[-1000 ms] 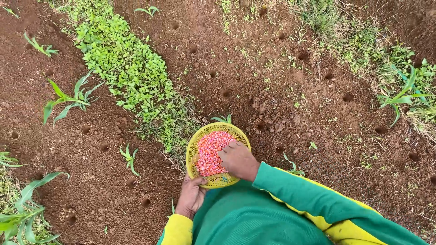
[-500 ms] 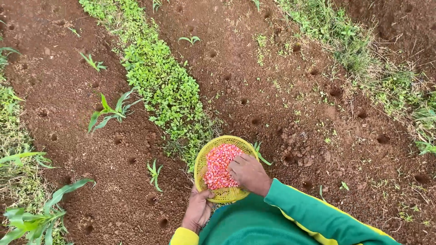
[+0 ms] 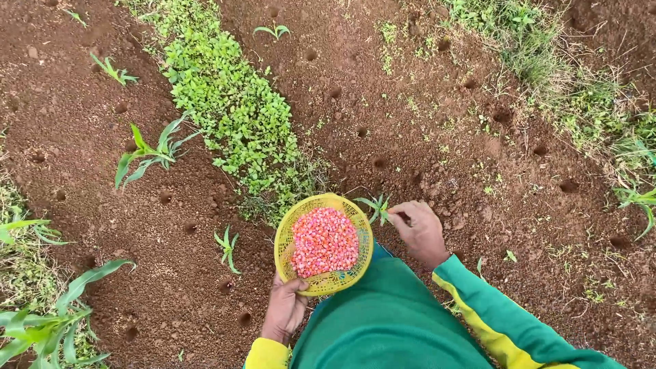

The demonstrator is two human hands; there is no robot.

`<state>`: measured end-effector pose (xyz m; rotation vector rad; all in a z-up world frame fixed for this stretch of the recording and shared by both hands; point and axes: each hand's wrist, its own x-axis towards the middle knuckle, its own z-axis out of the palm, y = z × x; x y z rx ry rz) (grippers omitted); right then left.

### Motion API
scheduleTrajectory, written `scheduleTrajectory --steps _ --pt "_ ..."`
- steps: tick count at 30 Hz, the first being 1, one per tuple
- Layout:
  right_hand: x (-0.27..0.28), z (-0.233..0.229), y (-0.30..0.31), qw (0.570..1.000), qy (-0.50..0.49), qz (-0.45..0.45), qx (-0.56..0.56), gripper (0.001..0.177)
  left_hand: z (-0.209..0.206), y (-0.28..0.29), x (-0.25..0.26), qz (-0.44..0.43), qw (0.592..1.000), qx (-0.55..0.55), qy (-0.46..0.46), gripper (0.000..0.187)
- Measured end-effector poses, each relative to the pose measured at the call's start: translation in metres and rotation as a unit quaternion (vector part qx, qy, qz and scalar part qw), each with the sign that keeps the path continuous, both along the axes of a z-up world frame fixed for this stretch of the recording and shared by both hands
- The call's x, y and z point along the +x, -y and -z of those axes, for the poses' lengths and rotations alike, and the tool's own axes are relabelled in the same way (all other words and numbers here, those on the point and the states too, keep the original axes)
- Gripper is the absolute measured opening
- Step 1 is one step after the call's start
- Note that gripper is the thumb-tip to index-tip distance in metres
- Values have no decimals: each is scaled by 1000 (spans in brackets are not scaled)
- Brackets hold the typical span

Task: The person walks along a prepared garden row, holding a yellow basket filled with pink and white seeds. They repeatedly reach into the basket with their right hand to grab seeds and drop them into pre-dug holes in the soil. The camera follows the planting process as the person moves down the row.

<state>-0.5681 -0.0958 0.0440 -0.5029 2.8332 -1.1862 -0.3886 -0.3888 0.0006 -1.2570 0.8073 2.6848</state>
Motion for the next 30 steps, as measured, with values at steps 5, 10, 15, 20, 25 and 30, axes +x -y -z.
scheduleTrajectory --steps 5,10,15,20,25,30 --pt "-55 42 -38 993 21 103 48 17 -5 8 -12 -13 999 -15 26 65" --pt "-121 57 -35 975 139 155 84 38 -3 31 -29 -8 998 -34 51 77" --pt "-142 48 -29 975 91 193 53 34 -8 48 -53 28 998 -37 36 85" --pt "-110 13 31 989 99 100 43 25 -7 54 -81 20 999 -23 37 74" --pt "-70 -12 121 960 -101 -257 46 25 -14 46 -97 3 999 -33 35 66" --pt "-67 18 168 903 -158 -315 246 24 -15 43 -105 17 999 -25 22 68"
